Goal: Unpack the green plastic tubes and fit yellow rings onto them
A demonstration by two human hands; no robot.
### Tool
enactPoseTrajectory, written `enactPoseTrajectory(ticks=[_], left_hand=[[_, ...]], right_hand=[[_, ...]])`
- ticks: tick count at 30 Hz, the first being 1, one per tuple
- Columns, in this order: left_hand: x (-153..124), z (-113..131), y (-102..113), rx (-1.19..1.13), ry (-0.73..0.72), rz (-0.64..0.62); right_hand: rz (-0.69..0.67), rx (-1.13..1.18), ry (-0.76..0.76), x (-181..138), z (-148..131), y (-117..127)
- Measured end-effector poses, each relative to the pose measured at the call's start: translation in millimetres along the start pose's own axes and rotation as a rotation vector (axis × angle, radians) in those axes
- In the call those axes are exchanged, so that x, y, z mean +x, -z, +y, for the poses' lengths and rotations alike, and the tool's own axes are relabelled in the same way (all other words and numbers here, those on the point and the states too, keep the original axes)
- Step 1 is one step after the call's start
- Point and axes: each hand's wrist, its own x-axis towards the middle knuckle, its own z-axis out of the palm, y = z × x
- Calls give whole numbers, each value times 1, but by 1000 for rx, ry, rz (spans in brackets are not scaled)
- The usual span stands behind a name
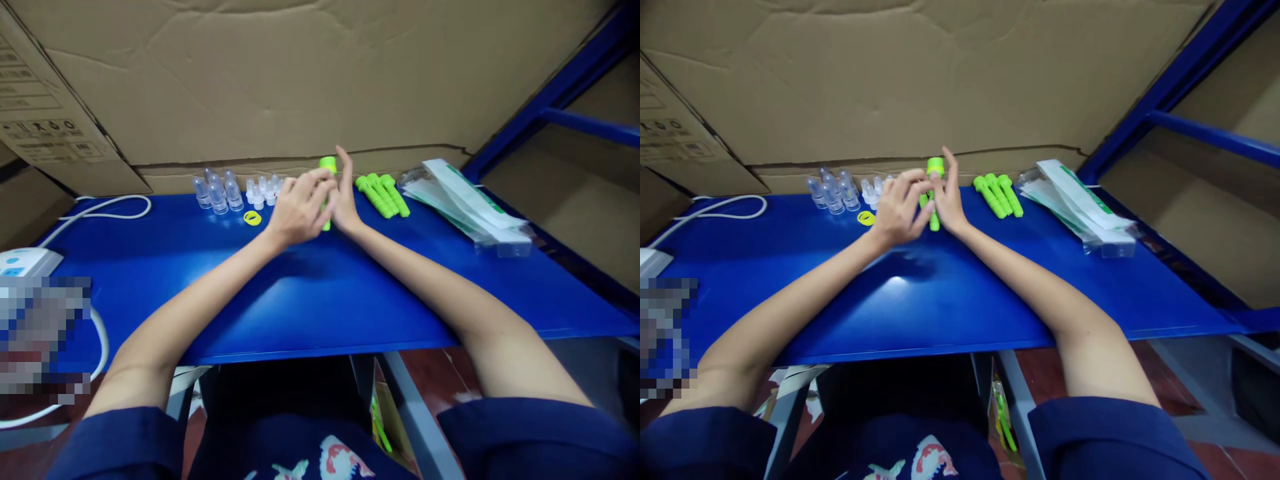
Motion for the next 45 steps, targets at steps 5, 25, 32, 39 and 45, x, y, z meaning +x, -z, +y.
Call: enactPoseTrajectory(ticks=[5,25,32,39,45], left_hand=[[-22,-53,-2,54,203,11],[-51,-70,-9,37,214,-80],[-55,-89,6,99,236,-182],[-62,-113,20,177,169,-342],[-62,-111,18,189,215,-405]], right_hand=[[264,-270,5,13,14,14],[165,-576,-217,14,51,18],[222,-960,-96,10,35,31],[321,-1375,-246,3,30,54],[313,-1361,-454,8,45,50]])
